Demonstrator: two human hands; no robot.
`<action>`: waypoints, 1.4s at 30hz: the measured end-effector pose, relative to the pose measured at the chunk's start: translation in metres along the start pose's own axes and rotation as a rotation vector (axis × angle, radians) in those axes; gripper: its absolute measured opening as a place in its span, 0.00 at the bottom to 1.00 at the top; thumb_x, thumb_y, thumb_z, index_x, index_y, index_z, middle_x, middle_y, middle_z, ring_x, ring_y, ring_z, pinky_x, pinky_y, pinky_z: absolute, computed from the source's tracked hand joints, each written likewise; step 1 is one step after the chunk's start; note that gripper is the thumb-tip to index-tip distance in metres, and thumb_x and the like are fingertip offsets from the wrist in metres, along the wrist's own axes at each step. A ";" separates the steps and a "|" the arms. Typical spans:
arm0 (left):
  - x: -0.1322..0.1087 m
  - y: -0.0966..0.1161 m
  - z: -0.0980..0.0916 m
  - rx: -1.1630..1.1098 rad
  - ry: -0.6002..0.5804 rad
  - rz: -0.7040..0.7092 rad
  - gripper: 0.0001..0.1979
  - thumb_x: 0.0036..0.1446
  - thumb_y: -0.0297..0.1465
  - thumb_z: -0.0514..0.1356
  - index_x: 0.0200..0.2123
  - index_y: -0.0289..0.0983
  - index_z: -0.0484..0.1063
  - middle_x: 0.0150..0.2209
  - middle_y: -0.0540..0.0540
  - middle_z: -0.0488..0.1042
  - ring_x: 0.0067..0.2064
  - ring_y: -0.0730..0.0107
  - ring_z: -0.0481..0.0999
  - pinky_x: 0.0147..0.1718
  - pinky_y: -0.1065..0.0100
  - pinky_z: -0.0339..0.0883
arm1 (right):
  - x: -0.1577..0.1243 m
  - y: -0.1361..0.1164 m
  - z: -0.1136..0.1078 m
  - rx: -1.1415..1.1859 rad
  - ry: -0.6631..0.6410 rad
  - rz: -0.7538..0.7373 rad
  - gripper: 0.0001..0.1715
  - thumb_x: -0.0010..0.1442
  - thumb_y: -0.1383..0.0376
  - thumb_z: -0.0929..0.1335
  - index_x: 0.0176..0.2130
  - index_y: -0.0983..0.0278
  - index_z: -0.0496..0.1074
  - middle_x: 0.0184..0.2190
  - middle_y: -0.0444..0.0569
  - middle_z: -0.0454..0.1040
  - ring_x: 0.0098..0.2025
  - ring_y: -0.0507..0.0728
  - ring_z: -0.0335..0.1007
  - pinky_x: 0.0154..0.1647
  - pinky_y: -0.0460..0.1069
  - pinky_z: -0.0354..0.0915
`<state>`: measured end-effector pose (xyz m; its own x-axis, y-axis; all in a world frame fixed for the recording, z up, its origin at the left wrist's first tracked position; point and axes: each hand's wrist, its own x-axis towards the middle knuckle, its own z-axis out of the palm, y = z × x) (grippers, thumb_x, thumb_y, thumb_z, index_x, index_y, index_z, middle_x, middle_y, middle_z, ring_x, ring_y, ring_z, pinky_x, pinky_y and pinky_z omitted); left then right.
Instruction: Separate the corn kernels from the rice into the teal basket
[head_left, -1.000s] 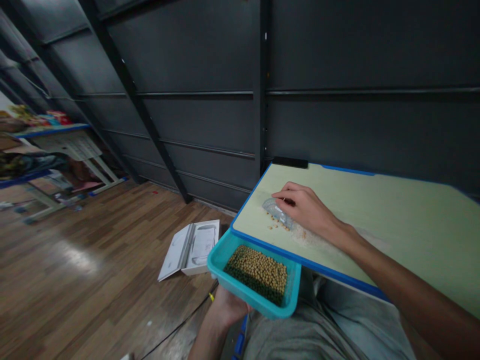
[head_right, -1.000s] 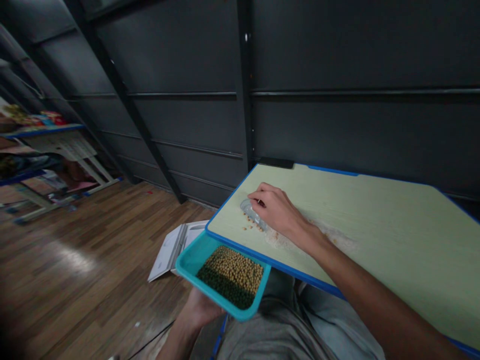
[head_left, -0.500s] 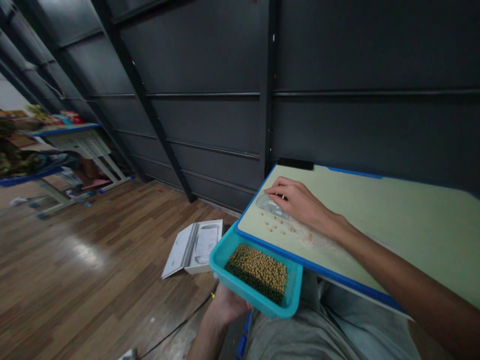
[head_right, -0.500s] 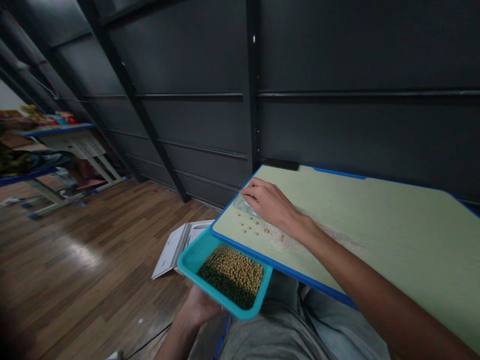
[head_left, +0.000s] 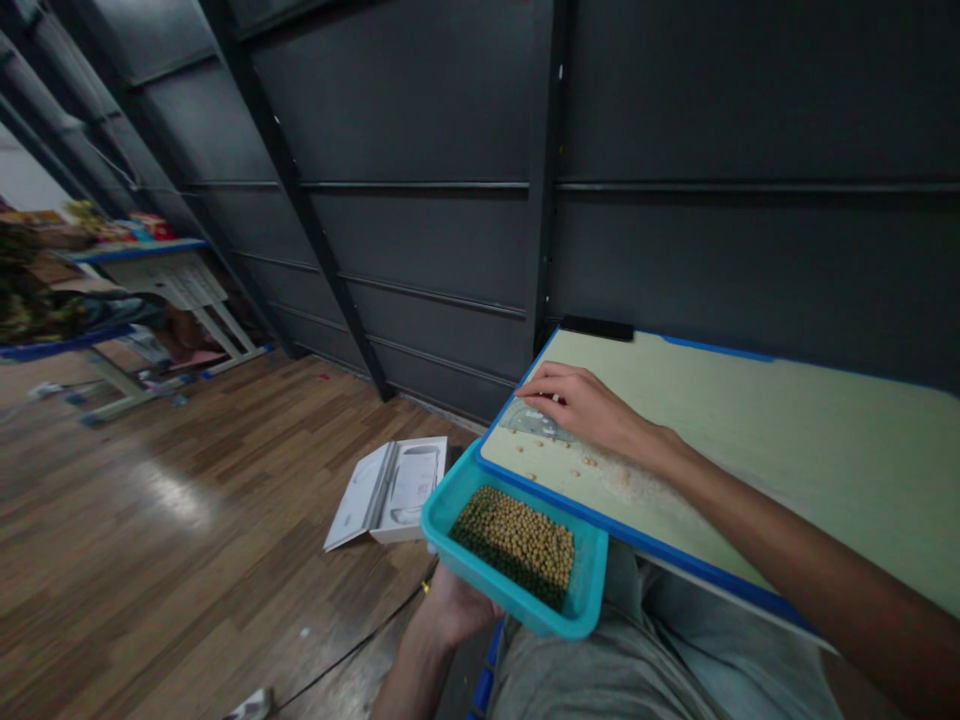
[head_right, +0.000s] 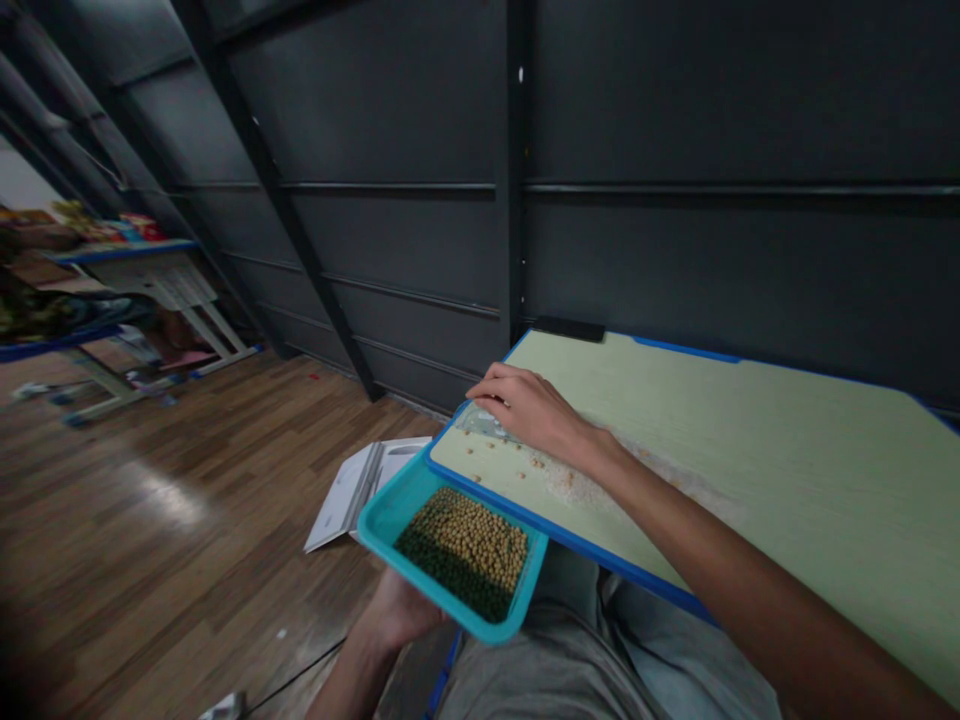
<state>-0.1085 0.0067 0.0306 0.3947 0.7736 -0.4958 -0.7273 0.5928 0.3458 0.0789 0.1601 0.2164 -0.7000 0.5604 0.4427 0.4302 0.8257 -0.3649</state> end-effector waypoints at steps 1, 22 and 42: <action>0.000 0.000 0.000 -0.001 0.007 -0.003 0.21 0.60 0.45 0.56 0.32 0.34 0.81 0.35 0.41 0.83 0.49 0.56 0.79 0.56 0.58 0.64 | 0.001 -0.001 0.001 0.011 -0.004 -0.004 0.13 0.68 0.68 0.66 0.48 0.61 0.79 0.44 0.50 0.77 0.46 0.56 0.74 0.50 0.52 0.68; 0.002 -0.005 -0.005 -0.031 -0.083 -0.007 0.15 0.53 0.42 0.62 0.33 0.36 0.81 0.37 0.41 0.83 0.53 0.51 0.76 0.58 0.52 0.63 | -0.019 -0.038 0.003 0.143 -0.080 -0.072 0.15 0.69 0.69 0.65 0.50 0.63 0.78 0.44 0.52 0.76 0.45 0.54 0.73 0.48 0.51 0.69; 0.001 -0.013 0.003 -0.054 -0.134 -0.020 0.24 0.60 0.47 0.56 0.43 0.34 0.81 0.42 0.39 0.83 0.51 0.54 0.78 0.58 0.55 0.63 | -0.053 -0.022 -0.017 0.055 0.067 0.080 0.13 0.67 0.68 0.66 0.47 0.61 0.80 0.40 0.50 0.77 0.40 0.55 0.74 0.42 0.51 0.67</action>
<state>-0.0966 0.0005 0.0275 0.4780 0.7869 -0.3902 -0.7465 0.5981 0.2916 0.1165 0.1136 0.2148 -0.6246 0.6287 0.4633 0.4497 0.7746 -0.4448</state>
